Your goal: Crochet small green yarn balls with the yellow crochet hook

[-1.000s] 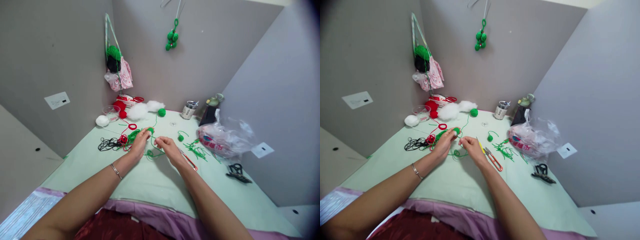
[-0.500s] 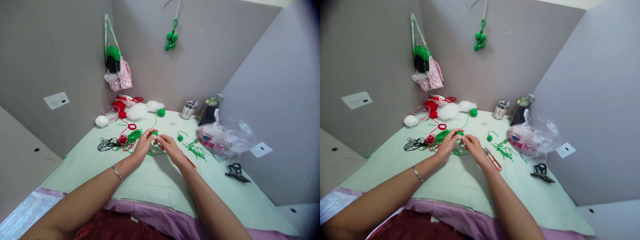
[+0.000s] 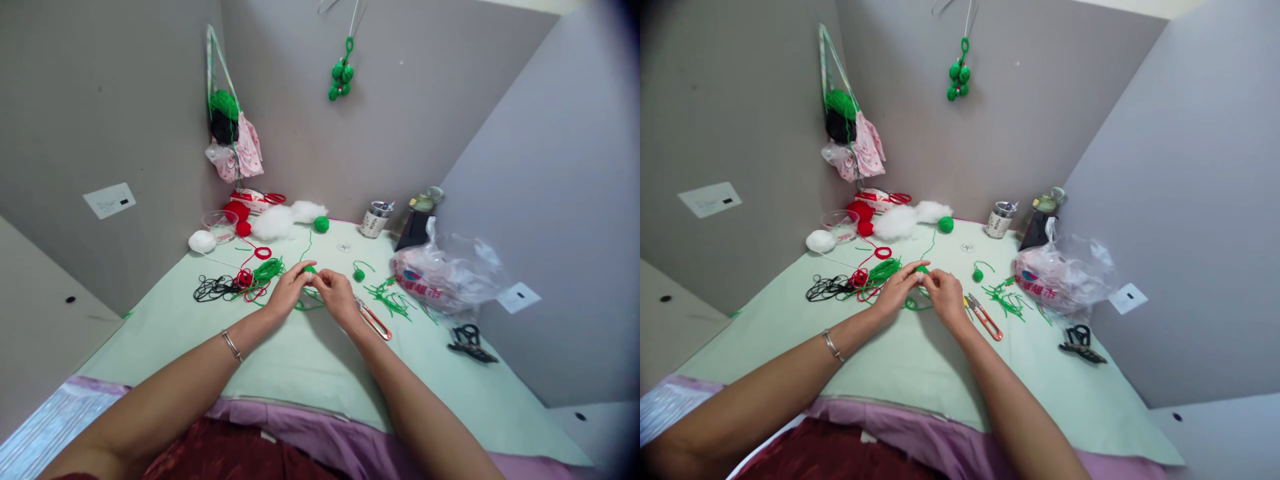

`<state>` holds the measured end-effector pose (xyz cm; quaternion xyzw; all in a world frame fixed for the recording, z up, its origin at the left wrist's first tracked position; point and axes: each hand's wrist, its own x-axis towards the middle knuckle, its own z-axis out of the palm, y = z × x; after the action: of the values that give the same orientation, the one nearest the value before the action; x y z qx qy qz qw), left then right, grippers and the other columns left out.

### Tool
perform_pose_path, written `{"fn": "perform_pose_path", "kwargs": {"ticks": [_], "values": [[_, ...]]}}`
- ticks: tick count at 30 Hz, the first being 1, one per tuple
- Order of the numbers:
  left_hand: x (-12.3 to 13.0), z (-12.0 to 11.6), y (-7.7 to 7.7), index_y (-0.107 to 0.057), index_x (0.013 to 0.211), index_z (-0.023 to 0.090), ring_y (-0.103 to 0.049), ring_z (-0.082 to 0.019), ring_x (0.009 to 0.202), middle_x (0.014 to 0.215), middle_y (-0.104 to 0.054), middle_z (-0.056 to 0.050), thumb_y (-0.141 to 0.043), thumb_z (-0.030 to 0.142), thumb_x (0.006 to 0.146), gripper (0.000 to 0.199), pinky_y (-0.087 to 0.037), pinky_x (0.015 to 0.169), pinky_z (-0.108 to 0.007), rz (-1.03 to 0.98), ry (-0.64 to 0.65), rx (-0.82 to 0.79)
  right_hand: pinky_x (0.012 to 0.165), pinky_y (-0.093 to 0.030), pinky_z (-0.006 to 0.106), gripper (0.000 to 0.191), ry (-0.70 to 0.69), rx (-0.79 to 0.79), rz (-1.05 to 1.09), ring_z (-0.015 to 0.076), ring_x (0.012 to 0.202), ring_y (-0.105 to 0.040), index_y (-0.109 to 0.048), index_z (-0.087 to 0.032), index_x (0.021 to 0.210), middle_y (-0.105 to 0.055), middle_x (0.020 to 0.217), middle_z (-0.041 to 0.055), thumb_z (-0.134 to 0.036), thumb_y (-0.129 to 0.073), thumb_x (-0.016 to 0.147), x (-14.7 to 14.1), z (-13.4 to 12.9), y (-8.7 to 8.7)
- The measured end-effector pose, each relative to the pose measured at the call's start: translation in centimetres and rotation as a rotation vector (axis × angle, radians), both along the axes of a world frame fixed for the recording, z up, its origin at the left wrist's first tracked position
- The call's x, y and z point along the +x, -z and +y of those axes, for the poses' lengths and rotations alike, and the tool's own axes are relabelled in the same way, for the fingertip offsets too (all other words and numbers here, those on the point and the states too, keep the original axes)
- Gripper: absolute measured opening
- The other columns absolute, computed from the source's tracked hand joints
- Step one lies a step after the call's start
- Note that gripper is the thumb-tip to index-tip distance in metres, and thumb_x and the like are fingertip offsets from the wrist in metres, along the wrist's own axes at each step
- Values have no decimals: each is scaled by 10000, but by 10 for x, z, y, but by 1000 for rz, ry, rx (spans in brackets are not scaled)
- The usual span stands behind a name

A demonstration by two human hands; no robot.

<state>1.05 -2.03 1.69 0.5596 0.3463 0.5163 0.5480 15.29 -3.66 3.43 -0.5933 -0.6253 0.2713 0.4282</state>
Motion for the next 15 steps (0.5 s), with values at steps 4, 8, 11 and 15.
{"fn": "perform_pose_path", "kwargs": {"ticks": [4,8,11,15], "values": [[-2,2,1,-732,1176,184,-733,-234,965,1049,-772,-67,-671,287,882,318,-552,951,-360,26,30,17,586,-277,283,313,28,-1,-60,141,558,-409,-590,-218,636,-525,545,-39,-405,-590,887,3,-1,-2],[-4,8,5,-728,1119,174,-721,-216,900,959,-756,-43,-712,265,896,242,-572,903,-368,66,23,30,616,-294,285,290,-15,22,-110,156,591,-437,-592,-226,659,-541,570,-26,-375,-558,904,2,-8,-9],[-5,12,10,-693,1161,157,-707,-218,961,1093,-731,-72,-700,323,962,259,-594,891,-419,101,0,31,630,-294,288,234,-62,44,-127,162,606,-444,-582,-234,688,-547,597,-21,-334,-534,894,-6,-16,-11],[-5,17,15,-658,1264,163,-694,-242,1048,1251,-686,-105,-664,370,997,337,-608,891,-451,122,-32,12,627,-309,282,182,-98,57,-114,153,599,-441,-563,-233,708,-545,614,-29,-330,-544,861,-17,-20,-8]]}}
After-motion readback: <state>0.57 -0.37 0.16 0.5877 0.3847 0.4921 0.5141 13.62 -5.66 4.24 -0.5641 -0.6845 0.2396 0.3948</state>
